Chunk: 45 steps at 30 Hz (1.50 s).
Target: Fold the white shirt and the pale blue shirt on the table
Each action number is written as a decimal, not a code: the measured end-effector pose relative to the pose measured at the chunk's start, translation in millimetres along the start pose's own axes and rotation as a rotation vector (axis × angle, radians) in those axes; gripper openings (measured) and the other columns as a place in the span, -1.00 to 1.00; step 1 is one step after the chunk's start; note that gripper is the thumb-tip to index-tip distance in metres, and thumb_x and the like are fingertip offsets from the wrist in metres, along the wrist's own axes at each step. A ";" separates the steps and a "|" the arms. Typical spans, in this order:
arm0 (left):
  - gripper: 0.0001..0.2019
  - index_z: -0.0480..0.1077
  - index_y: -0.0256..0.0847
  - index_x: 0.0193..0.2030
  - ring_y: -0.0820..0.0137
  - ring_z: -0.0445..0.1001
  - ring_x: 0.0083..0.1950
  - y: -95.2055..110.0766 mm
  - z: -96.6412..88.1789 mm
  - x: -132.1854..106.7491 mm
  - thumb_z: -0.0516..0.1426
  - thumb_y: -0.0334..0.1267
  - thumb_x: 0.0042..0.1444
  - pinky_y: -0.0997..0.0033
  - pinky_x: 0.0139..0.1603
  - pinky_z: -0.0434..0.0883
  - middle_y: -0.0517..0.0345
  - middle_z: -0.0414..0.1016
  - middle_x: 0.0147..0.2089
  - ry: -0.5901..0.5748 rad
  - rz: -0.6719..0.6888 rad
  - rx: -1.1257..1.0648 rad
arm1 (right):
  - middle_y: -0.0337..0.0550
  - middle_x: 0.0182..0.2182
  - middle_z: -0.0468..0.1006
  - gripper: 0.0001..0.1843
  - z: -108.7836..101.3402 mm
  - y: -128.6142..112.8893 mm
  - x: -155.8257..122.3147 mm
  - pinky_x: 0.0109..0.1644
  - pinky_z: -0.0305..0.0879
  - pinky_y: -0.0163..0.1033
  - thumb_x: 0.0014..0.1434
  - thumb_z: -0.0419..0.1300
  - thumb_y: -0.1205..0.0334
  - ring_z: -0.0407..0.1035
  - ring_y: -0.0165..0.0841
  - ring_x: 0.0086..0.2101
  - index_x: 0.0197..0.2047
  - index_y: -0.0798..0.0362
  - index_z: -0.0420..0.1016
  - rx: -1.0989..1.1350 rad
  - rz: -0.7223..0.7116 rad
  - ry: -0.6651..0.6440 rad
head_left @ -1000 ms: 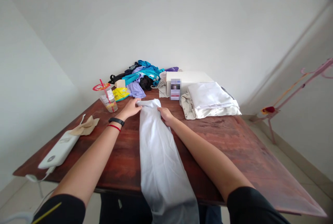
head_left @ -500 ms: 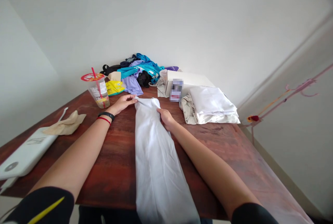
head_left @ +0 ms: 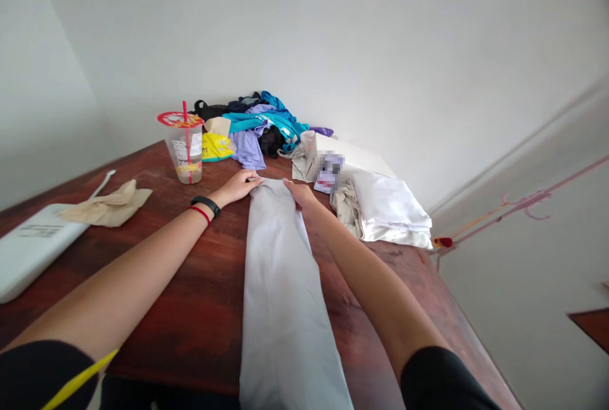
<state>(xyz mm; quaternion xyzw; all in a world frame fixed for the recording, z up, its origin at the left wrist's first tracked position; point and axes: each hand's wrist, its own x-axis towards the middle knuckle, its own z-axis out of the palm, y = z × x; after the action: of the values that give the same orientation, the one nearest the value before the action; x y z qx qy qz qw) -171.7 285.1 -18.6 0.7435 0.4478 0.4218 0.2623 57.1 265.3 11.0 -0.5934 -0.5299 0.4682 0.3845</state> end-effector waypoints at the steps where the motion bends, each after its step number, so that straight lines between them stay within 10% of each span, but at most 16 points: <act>1: -0.57 0.44 -0.18 -0.39 0.21 0.48 -0.20 0.7 1.6 0.5 0.12 0.19 0.15 0.25 -0.12 0.40 0.08 0.53 -0.31 0.017 -0.006 0.019 | -0.26 -0.60 0.41 -0.69 1.0 0.9 3.2 -0.44 0.23 -0.27 0.23 0.27 0.02 0.31 -0.35 -0.55 -0.41 0.07 0.48 -0.020 0.006 0.032; 7: -0.69 0.45 -0.17 -0.41 0.17 0.53 -0.17 2.5 11.9 5.4 0.12 0.01 0.18 0.20 -0.05 0.44 0.02 0.59 -0.29 0.148 -0.103 0.112 | -0.23 -0.46 0.55 -0.71 0.9 15.7 11.5 -0.28 0.21 -0.30 0.24 0.20 0.06 0.39 -0.32 -0.34 -0.45 0.04 0.50 -0.156 -0.162 0.218; 14: -0.62 0.43 -0.22 0.02 0.10 0.51 0.12 4.2 18.1 4.4 0.24 -0.08 0.12 0.11 0.21 0.42 -0.09 0.54 0.11 0.258 -0.138 0.139 | -0.15 -0.35 0.62 -0.85 -1.1 34.7 28.8 -0.25 0.30 -0.27 0.19 0.18 0.18 0.46 -0.29 -0.34 -0.25 0.03 0.54 -0.133 -0.224 0.277; 25: -0.59 0.47 -0.19 0.19 0.01 0.25 0.45 25.3 29.4 -11.5 0.13 -0.33 0.20 -0.08 0.46 0.25 -0.14 0.22 0.45 0.078 0.218 0.450 | -0.17 -0.37 0.60 -0.81 -10.2 37.8 30.8 -0.24 0.36 -0.25 0.22 0.11 0.19 0.46 -0.29 -0.37 -0.14 0.03 0.47 -0.025 -0.278 0.269; 31: -0.53 0.38 -0.25 0.36 0.06 0.14 0.54 59.3 35.2 -18.5 -0.05 -0.23 0.41 -0.05 0.51 0.15 -0.12 0.19 0.52 -0.109 0.307 0.668 | -0.14 -0.32 0.59 -0.80 -22.1 36.5 25.8 -0.04 0.32 -0.16 0.28 0.09 0.22 0.46 -0.21 -0.27 -0.15 0.01 0.54 -0.394 -0.462 0.273; 36: -0.28 0.06 -0.24 0.57 -0.09 -0.11 0.61 71.6 61.6 -23.2 0.00 0.10 0.39 -0.12 0.53 0.04 -0.17 -0.08 0.62 -0.382 0.125 0.641 | -0.10 -0.24 0.61 -0.81 -23.5 37.0 23.7 -0.04 0.30 -0.19 0.30 0.09 0.25 0.47 -0.22 -0.23 -0.13 0.03 0.52 -0.437 -0.485 0.269; 45: -0.32 0.10 0.05 0.56 -0.28 -0.18 0.60 75.6 64.6 -33.9 0.00 0.19 0.37 -0.39 0.47 -0.09 0.04 -0.19 0.65 -0.376 -0.017 0.700 | -0.10 -0.23 0.61 -0.85 -23.0 39.8 21.7 0.00 0.32 -0.18 0.25 0.24 0.19 0.48 -0.23 -0.17 -0.11 0.02 0.49 -0.461 -0.453 0.332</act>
<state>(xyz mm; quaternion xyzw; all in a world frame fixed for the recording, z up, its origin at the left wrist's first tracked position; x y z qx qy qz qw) -90.6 219.4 -6.6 0.8485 0.5149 0.0977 0.0739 89.9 282.0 -24.1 -0.6000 -0.6699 0.1365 0.4155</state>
